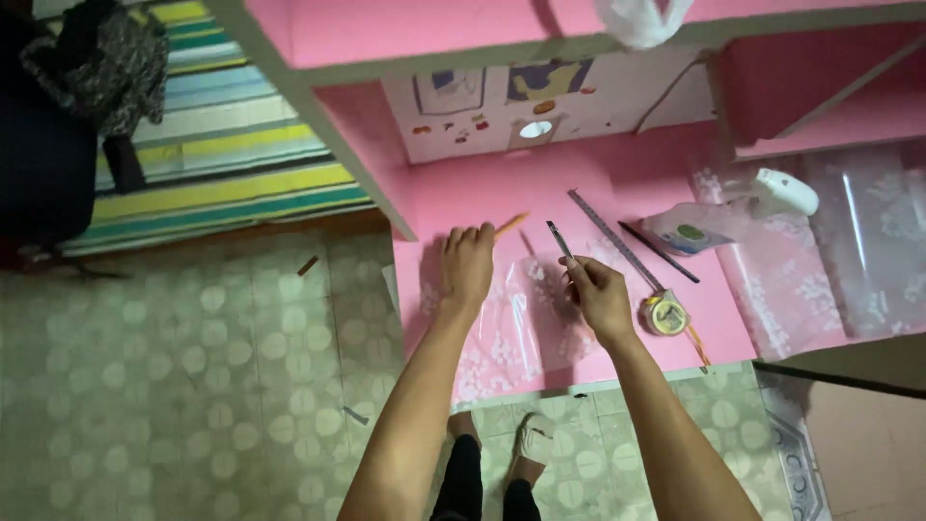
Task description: Measuring, cutting, and applying decorative floral film to a cabinet door and a shelf unit.
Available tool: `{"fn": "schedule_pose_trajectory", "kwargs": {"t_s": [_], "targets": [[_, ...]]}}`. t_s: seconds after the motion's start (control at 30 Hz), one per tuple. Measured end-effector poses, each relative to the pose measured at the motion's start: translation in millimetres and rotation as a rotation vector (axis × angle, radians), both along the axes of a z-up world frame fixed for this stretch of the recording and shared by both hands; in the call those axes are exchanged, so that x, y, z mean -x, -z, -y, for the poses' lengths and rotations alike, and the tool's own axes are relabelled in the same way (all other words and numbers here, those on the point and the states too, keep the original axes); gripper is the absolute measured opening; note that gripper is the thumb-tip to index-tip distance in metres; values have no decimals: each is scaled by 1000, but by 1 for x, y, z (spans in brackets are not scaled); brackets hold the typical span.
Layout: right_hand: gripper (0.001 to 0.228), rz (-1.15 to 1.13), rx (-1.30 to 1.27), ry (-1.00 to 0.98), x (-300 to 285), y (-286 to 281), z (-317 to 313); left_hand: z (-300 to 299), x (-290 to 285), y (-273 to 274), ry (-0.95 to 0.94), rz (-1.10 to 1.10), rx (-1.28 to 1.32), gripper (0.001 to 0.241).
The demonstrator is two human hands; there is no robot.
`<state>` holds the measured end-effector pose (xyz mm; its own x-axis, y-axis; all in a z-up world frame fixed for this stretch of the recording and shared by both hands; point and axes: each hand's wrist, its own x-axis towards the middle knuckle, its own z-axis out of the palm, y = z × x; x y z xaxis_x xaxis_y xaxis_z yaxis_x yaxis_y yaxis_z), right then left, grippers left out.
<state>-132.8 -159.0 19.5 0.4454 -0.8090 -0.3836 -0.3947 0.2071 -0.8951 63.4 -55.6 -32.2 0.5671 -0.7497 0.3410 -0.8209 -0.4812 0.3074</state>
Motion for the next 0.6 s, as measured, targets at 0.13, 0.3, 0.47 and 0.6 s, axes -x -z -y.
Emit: {"fn": "schedule_pose_trajectory", "kwargs": {"t_s": [0.13, 0.3, 0.47, 0.6], "targets": [[22, 11, -3, 58, -6, -24, 0, 46, -32, 12, 40, -67, -23, 11], [25, 73, -53, 67, -11, -45, -3, 59, -53, 28, 52, -29, -16, 10], [34, 169, -112, 63, -10, -24, 0, 58, -66, 43, 84, 28, -20, 10], [44, -51, 22, -75, -19, -25, 12, 53, -70, 25, 59, 52, -28, 29]]}}
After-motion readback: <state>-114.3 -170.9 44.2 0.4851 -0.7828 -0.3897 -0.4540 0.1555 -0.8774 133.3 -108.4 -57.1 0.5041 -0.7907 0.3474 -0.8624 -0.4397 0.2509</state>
